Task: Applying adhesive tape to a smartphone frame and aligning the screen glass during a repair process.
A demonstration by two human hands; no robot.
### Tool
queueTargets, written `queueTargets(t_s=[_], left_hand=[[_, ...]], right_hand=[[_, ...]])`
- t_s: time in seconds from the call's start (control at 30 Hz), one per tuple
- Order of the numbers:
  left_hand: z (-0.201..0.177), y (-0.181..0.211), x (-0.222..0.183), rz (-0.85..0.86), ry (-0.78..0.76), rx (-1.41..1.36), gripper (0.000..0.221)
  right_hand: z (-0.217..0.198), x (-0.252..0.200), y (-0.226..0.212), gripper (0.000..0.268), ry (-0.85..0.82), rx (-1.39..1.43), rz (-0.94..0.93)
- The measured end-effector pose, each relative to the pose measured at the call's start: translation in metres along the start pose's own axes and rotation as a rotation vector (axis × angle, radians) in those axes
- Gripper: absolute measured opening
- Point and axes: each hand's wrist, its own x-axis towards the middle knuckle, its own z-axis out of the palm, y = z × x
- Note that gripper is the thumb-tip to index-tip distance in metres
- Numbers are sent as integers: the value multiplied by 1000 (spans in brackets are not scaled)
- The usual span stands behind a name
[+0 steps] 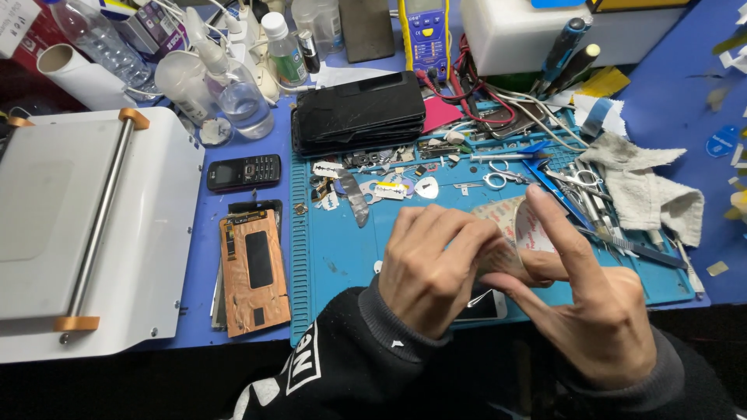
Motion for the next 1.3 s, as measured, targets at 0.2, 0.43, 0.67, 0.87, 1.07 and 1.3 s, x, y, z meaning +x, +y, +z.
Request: queueTargets(t_s=[0.2,0.43,0.67,0.87,1.07,1.3], left_hand=[[3,0,-1,79,21,178,19],[-3,-5,4,-11,-98,102,7],[-15,-21,3,-114,77,158,10],[-30,24,-10,133,-164,68,42],[-22,5,-32,-36,-230,206,79],[-58,17,-46,-215,-69,170,24]], right_hand=[[-2,-1,2,94,-10,45,35],[-11,-9,5,79,5,53,-31],[-34,-11,10,98,-31,206,285],[-30,-7,16,99,-64,509,438],[-38,-24,33,83,-112,485,346],[-42,51,175,63,-84,-288,-170]])
